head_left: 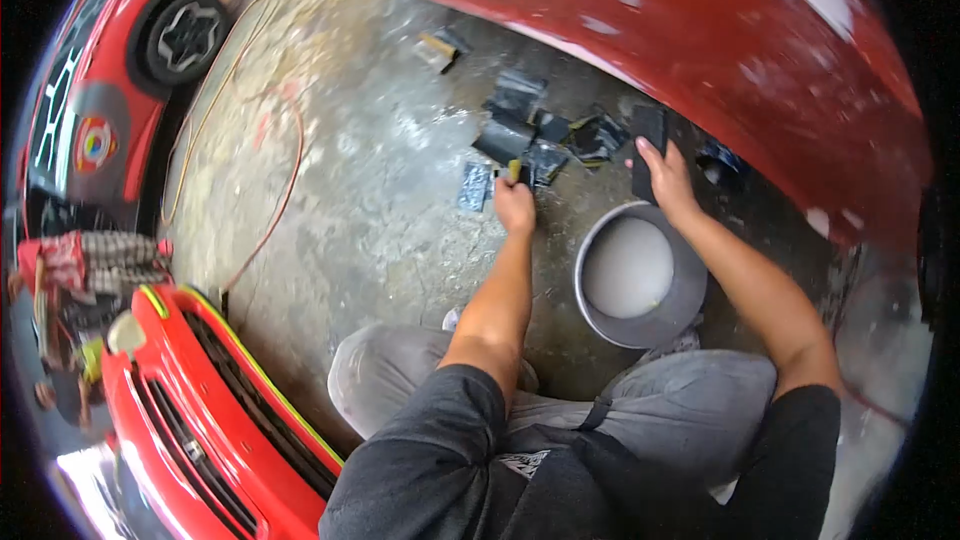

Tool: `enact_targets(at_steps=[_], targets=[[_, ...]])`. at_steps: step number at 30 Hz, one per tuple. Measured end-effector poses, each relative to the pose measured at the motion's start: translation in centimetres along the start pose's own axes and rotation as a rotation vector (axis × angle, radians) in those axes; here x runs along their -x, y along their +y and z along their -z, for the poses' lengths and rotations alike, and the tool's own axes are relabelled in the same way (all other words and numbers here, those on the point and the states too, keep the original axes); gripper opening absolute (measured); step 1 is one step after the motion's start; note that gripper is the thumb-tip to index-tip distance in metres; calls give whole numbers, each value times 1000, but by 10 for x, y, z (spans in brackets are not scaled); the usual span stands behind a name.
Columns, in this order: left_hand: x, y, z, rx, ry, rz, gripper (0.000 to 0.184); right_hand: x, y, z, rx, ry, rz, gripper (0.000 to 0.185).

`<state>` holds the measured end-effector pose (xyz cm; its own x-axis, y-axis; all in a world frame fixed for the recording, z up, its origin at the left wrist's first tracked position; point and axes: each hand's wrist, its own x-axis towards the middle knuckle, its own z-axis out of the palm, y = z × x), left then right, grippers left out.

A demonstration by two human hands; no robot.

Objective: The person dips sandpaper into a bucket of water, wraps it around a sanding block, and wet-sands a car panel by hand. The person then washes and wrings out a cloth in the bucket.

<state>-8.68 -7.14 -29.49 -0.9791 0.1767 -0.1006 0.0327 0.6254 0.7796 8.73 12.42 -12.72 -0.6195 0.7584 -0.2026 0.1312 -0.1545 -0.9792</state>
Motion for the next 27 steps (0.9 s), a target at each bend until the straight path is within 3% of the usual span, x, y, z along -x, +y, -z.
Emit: enact_targets(at_steps=[2,4,8,10,12,14,16,17,18,21,22,23,27], targets=[[-8,10,4,103,206,-15,20,6,-7,7,-53,4,57,37],[-27,11,13,70,189,-29,24,13,-19,20,2,-40,-10,37],[-45,92,46,800,-46,253,12,12,-17,38,-81,-84,-79,37],[-43,135,72,795,-360,149,16,10,-8,41,-177,-52,-150,40],[-25,192,100,567,-755,-15,48,5,5,41,-216,-18,-111,40],[3,245,118,267,-1061,-174,56,5,7,50,-25,-12,-137,36],[28,259,99,65,-1373,-341,44,5,5,50,32,106,-145,40],[49,271,94,-99,-1418,-385,38,-2,15,58,-70,41,-166,39],[61,251,56,-135,-1514,-535,36,-5,20,61,-164,-6,-191,39],[126,169,-73,-662,-1702,-825,38,2,8,58,-212,-87,-210,36],[148,200,-24,-783,-1669,-712,39,2,10,59,-185,-95,-173,33],[166,199,-18,-870,-1641,-760,39,6,3,55,-178,-80,-154,33],[187,181,-40,-965,-1598,-893,39,12,1,53,-91,-73,-106,34]])
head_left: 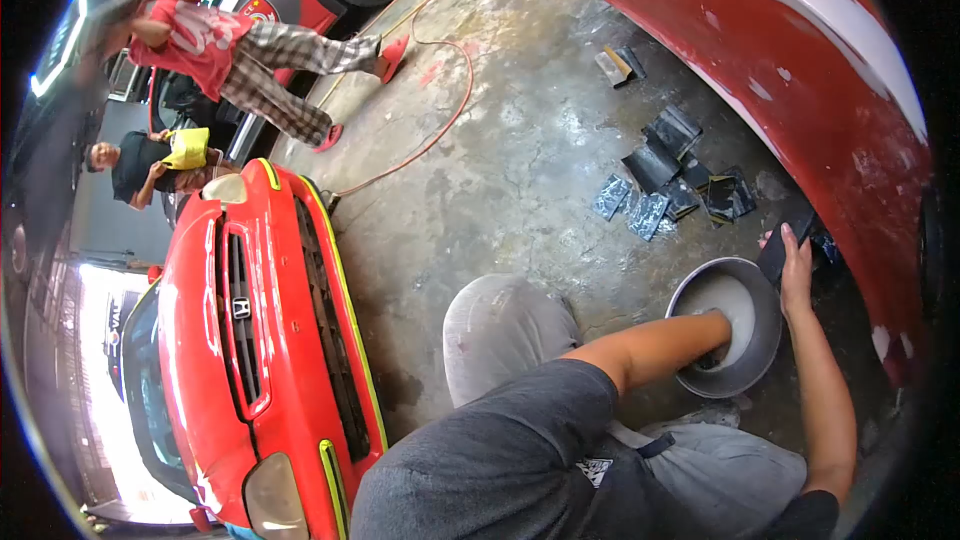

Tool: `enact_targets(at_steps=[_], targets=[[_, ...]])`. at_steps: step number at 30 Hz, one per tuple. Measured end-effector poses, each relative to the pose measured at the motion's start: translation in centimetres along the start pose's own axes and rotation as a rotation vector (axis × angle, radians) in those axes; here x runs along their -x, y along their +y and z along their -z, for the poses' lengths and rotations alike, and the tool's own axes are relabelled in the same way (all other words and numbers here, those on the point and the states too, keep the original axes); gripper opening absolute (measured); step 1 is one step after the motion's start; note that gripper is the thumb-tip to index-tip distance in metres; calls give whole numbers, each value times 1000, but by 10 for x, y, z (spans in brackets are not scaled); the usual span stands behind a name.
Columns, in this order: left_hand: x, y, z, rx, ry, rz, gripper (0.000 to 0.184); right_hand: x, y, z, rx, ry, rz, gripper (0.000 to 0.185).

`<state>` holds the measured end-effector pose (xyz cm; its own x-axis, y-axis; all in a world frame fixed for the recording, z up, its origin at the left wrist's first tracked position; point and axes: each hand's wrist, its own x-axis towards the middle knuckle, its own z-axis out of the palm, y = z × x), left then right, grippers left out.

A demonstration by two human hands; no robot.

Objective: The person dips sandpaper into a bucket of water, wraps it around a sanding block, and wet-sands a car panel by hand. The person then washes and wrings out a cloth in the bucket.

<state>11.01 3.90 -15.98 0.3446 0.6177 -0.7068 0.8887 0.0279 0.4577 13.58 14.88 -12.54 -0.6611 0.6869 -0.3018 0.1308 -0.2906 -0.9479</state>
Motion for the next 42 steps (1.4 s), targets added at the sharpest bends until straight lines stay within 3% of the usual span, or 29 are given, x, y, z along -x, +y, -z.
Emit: enact_targets(at_steps=[7,8,11,13,15,17,18,21,22,26,29,31,33,35,37,39,41,42], targets=[[4,-3,7,-24,33,11,39,-2,11,22,342,47,106,55],[5,-5,7,-19,30,15,39,0,11,22,293,26,126,32],[9,-14,16,5,27,16,39,16,-18,5,-145,-61,-110,29],[15,-24,27,48,33,20,39,24,-41,4,-160,-26,-223,31],[28,-39,39,234,23,35,39,25,-45,4,-141,-37,-295,32],[49,-55,52,715,-88,157,41,22,-44,4,-91,-91,-316,31],[68,-62,64,736,-97,61,42,19,-43,4,-123,-112,-365,33],[102,-83,70,783,141,80,38,12,-62,0,-189,-338,-406,39],[108,-97,70,832,181,27,37,20,-74,-13,-217,-272,-403,41],[150,-130,75,1084,459,2,29,8,-57,1,-106,-549,-324,49],[147,-153,64,1335,661,-104,20,25,-56,-26,-112,-334,-305,34],[143,-160,61,1414,754,-51,20,24,-52,-32,-72,-245,-273,32],[135,-167,54,1367,771,8,27,29,-62,-39,3,-292,-231,29],[126,-165,47,1019,1105,50,34,31,-68,-40,-24,-268,-236,28],[120,-168,49,950,1254,75,36,28,-63,-36,-106,-263,-230,27],[119,-171,56,934,1013,-167,39,20,-48,-33,-155,-188,-232,27],[130,-146,55,1292,632,-242,55,22,-47,-32,-242,-234,-177,26],[128,-140,47,1323,633,-261,61,25,-50,-33,-284,-270,-197,27]])
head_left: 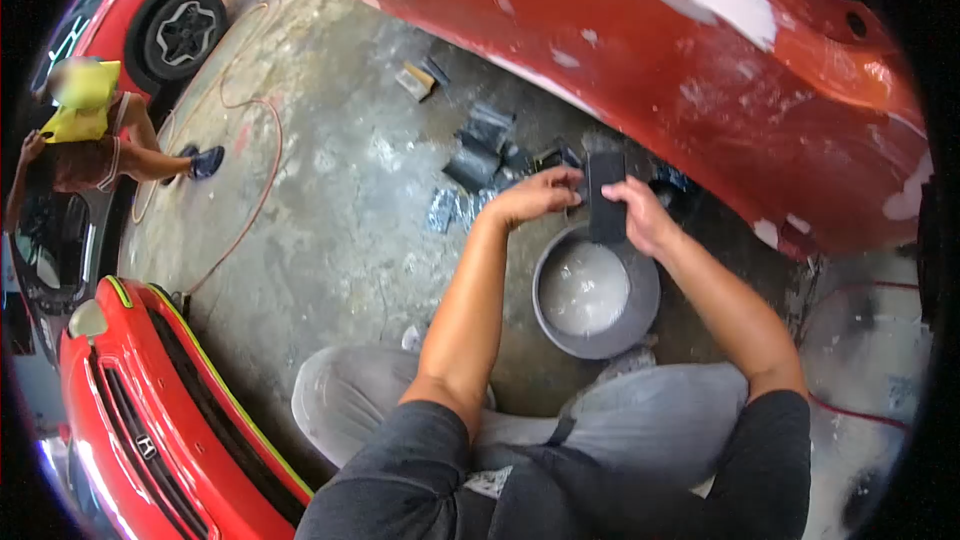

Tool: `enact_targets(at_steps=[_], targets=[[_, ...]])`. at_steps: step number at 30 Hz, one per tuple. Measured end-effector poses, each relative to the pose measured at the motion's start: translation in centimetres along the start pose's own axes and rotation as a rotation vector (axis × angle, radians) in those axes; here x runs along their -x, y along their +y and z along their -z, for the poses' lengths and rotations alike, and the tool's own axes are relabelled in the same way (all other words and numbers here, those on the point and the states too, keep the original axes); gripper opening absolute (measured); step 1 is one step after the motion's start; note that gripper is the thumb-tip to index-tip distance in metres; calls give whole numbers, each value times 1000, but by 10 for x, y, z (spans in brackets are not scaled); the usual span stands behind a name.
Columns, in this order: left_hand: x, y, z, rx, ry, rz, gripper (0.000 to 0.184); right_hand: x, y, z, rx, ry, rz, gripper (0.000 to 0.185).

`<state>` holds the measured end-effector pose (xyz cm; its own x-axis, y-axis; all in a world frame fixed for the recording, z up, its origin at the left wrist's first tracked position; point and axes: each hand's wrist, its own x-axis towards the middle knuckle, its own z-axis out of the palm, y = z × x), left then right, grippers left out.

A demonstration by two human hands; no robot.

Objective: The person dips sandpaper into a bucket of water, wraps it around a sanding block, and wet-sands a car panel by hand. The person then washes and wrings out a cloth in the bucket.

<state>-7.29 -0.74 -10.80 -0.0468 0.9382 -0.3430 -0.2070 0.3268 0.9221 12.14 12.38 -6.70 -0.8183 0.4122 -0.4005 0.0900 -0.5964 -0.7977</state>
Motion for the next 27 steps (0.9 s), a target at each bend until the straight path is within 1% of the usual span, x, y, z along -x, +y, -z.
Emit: enact_targets(at_steps=[1,2,3,5,6,7,9,10,12,14,17,18,21,22,27], targets=[[2,2,-5,31,2,-13,67,-2,2,6,-69,6,-41,31],[3,4,-11,76,10,-20,73,-8,2,12,-85,-34,-50,33],[0,-2,-15,171,52,-57,68,-9,5,18,-104,-72,-60,35],[-8,-4,-13,209,88,-12,58,6,-14,-8,-103,-26,-16,34],[-12,-4,-12,301,121,-19,46,11,-21,-20,-101,-2,8,34],[-14,-6,-13,391,155,-26,35,11,-18,-17,47,43,18,35],[-9,-7,-13,472,186,-8,34,1,-9,-8,347,130,41,37],[-8,-9,-14,540,171,-38,35,-6,1,-3,446,185,125,42],[-8,-10,-17,638,125,-85,36,-13,9,10,591,153,275,45],[-9,-11,-20,716,80,-116,37,-11,15,15,974,180,596,58],[-13,-15,-31,741,65,-167,38,3,2,-9,1153,274,369,62],[-14,-16,-35,749,65,-159,39,3,4,-8,1164,275,402,68],[-17,-17,-43,766,36,-203,38,1,8,-5,1269,311,501,71],[-18,-16,-48,770,101,-203,35,1,8,-3,1296,325,495,72],[-26,-24,-54,783,206,-260,30,-1,5,-4,1353,349,483,73]])
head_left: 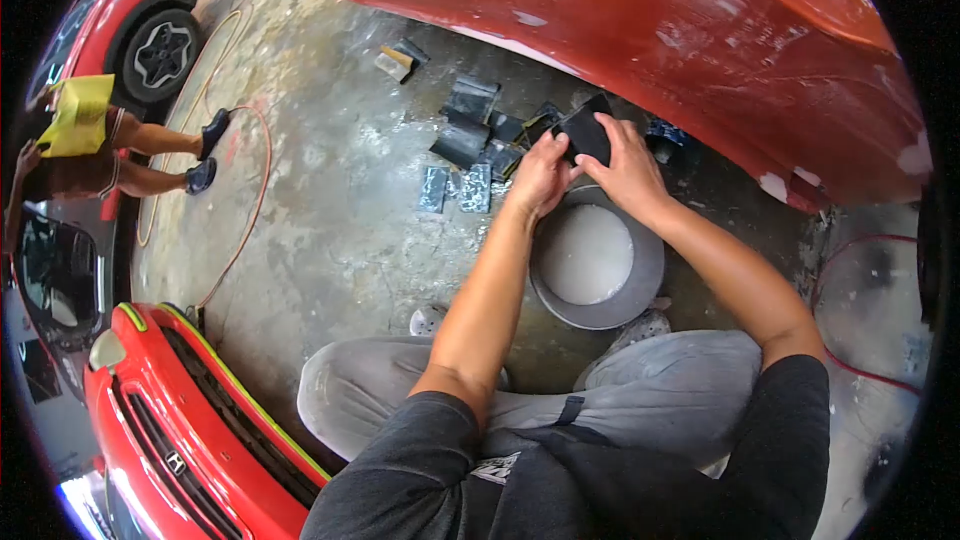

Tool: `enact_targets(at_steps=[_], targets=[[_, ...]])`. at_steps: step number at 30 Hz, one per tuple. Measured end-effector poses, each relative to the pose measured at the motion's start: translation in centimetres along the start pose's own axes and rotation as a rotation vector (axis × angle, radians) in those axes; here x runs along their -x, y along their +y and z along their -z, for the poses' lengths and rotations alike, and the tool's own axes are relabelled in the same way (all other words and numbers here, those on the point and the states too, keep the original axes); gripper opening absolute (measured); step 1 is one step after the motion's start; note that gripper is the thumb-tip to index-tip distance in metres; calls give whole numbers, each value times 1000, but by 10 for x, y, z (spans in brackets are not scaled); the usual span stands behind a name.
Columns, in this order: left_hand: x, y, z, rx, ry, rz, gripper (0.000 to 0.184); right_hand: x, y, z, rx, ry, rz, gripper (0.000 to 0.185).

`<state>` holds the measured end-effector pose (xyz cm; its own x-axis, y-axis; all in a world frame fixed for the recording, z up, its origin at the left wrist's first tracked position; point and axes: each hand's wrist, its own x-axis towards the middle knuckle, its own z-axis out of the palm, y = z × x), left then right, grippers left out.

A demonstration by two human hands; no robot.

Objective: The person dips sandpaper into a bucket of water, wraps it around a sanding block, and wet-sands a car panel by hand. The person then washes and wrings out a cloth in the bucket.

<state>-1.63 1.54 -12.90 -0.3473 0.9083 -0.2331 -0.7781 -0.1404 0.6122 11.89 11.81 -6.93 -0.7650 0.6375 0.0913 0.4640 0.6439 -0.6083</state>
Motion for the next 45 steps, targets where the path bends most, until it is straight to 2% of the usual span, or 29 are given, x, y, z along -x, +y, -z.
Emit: enact_targets(at_steps=[3,4,5,6,8,9,10,12,13,16,17,18,19,20,22,24,28,29,30,32,33,34,36,38,40,41,43,45], targets=[[-2,-3,2,14,-36,32,24,15,4,-8,-21,-32,-12,76],[-3,-9,3,-8,83,33,28,-1,5,-2,-10,7,18,77],[-10,7,-13,-111,79,-22,31,-4,7,-3,80,-36,-3,78],[5,8,-23,-191,124,-33,34,-4,4,1,28,-89,-1,76],[8,19,-3,-253,137,36,31,-3,9,-3,-148,24,71,71],[10,29,4,-196,70,52,33,-3,5,-7,-165,190,71,59],[11,35,7,-139,2,65,35,-7,11,-10,-412,87,-32,56],[9,34,6,-165,29,91,33,-17,20,-13,-905,-128,-251,50],[8,34,7,-179,44,105,32,-12,-5,4,-1007,-187,-381,45],[9,28,-7,-276,118,79,33,-5,-12,-5,-340,42,166,51],[7,22,-10,-281,109,45,34,1,-15,-6,-5,80,287,62],[1,13,-9,-284,102,9,34,7,-21,0,120,51,252,65],[-6,10,-11,-543,188,-5,45,10,-28,4,241,22,224,67],[-6,2,-15,-669,299,32,62,8,-33,4,357,-4,201,70],[-1,3,-24,-990,307,-12,75,-3,-21,7,358,-31,226,66],[-1,14,-21,-986,198,113,76,-7,-23,22,367,-126,244,60],[3,78,-11,-809,-56,367,49,-8,-64,65,295,-395,140,51],[0,83,-3,-798,-33,331,35,-7,-67,72,256,-475,147,50],[-9,80,12,-814,26,245,34,-7,-70,75,219,-555,156,49],[-33,76,37,-843,143,72,32,-5,-73,66,328,-952,85,51],[-37,83,34,-745,241,-20,30,-2,-78,53,367,-1120,38,54],[-40,90,27,-693,324,-115,30,5,-77,35,404,-1287,-17,57],[-48,101,11,-583,477,-291,31,34,-19,-44,573,-1450,64,55],[-67,97,0,-464,559,-401,39,62,13,-97,690,-1487,-44,51],[-74,94,-19,-439,688,-485,44,104,99,-151,642,-1375,21,47],[-71,101,-28,-353,665,-428,49,124,140,-177,619,-1319,54,44],[-75,112,-35,-221,725,-496,52,95,77,-124,701,-1429,-166,45],[-81,118,-44,-78,771,-490,55,46,-18,-49,782,-1372,-245,46]])
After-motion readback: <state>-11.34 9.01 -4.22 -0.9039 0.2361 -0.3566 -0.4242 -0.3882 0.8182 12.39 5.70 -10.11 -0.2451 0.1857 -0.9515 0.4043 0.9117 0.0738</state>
